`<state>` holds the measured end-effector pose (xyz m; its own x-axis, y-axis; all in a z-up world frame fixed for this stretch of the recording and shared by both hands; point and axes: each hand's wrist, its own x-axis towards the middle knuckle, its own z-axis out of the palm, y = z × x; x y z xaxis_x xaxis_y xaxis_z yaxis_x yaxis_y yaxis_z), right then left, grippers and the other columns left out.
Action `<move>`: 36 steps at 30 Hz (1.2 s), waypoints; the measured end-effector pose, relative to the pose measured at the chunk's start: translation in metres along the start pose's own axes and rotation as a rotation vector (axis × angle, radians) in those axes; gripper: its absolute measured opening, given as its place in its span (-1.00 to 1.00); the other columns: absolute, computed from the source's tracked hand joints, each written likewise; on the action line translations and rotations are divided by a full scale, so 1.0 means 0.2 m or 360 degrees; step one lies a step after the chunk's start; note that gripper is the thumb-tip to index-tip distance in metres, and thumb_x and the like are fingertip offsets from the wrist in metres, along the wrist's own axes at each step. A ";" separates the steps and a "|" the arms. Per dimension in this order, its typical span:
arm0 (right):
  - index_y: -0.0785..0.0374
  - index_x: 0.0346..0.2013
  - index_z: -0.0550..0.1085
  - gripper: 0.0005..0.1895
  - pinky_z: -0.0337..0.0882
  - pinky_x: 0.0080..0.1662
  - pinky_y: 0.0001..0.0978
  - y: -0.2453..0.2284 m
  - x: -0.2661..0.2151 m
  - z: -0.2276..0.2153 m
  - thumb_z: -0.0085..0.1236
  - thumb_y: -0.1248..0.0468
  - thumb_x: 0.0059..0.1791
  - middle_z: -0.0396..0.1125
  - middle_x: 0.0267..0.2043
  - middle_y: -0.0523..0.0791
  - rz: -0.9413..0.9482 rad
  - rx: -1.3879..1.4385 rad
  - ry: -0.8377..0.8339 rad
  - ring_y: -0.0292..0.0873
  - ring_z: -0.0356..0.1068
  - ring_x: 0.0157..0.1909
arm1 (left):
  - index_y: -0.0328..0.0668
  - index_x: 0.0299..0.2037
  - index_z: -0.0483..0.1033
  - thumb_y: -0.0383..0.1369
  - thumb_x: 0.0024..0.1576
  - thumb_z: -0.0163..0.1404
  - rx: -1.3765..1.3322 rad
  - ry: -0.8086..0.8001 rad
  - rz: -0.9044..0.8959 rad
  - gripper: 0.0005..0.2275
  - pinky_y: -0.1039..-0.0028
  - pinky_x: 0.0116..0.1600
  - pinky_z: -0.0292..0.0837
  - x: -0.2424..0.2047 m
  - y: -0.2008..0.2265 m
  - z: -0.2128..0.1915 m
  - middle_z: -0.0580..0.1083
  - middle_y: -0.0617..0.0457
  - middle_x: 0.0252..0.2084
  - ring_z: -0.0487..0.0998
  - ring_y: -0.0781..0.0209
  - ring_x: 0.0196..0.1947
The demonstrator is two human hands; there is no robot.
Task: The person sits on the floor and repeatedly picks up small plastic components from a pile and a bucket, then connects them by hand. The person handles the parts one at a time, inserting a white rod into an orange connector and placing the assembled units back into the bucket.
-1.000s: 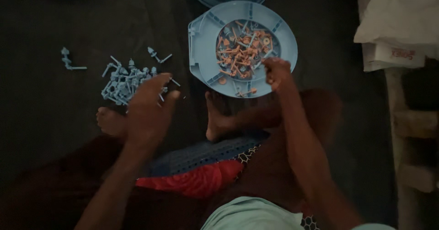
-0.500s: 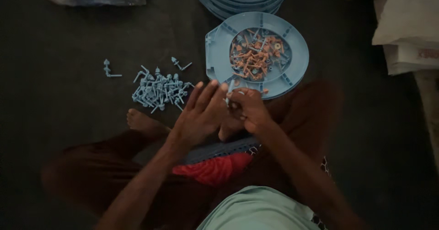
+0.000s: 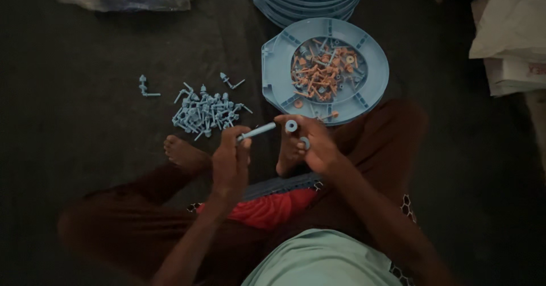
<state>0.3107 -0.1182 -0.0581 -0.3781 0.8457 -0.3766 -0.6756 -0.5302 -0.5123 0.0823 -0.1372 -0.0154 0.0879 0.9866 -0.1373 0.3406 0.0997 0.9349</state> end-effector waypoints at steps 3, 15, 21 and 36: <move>0.45 0.19 0.38 -0.62 0.18 -0.48 -0.57 0.04 0.00 -0.09 -0.08 0.24 0.16 0.30 -0.42 -0.21 -0.0081 -0.0176 0.0246 -0.40 0.19 -0.55 | -0.26 0.03 0.38 -0.26 0.34 -0.10 -0.0331 0.0123 0.0012 -0.77 0.51 -0.33 0.45 -0.03 -0.04 0.04 0.48 0.06 -0.36 0.51 0.37 -0.44; 0.28 -0.08 0.42 -0.66 0.29 -0.35 -0.49 0.14 0.03 -0.24 -0.05 0.03 0.22 0.32 -0.24 -0.10 -0.0257 0.0180 0.0106 -0.29 0.28 -0.38 | -0.24 -0.04 0.41 -0.30 0.34 -0.05 -0.0158 0.0074 0.0102 -0.83 0.46 -0.34 0.46 -0.03 -0.11 0.11 0.52 0.02 -0.43 0.57 0.30 -0.44; 0.22 -0.07 0.41 -0.56 0.39 0.29 -0.09 0.12 0.03 -0.15 -0.22 -0.08 0.19 0.39 0.14 0.06 -0.0256 0.0376 0.0141 0.04 0.34 0.26 | -0.22 -0.05 0.45 -0.30 0.34 -0.05 0.0184 -0.0092 0.0410 -0.84 0.28 -0.32 0.47 -0.09 -0.06 0.13 0.49 -0.15 -0.39 0.58 -0.05 -0.43; 0.19 -0.03 0.33 -0.72 0.30 0.40 0.09 0.13 -0.01 -0.07 -0.13 0.04 0.24 0.37 0.20 0.15 -0.0418 -0.0181 -0.0081 0.13 0.34 0.35 | -0.25 -0.11 0.44 -0.41 0.28 -0.02 0.0550 -0.0266 0.0776 -0.92 0.21 -0.27 0.50 -0.07 -0.11 0.20 0.47 -0.09 -0.31 0.55 -0.04 -0.33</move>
<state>0.3028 -0.1344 -0.0825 -0.2328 0.9553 -0.1822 -0.6801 -0.2939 -0.6716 0.1103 -0.1584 -0.0472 0.4457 0.8718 0.2034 0.5054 -0.4326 0.7466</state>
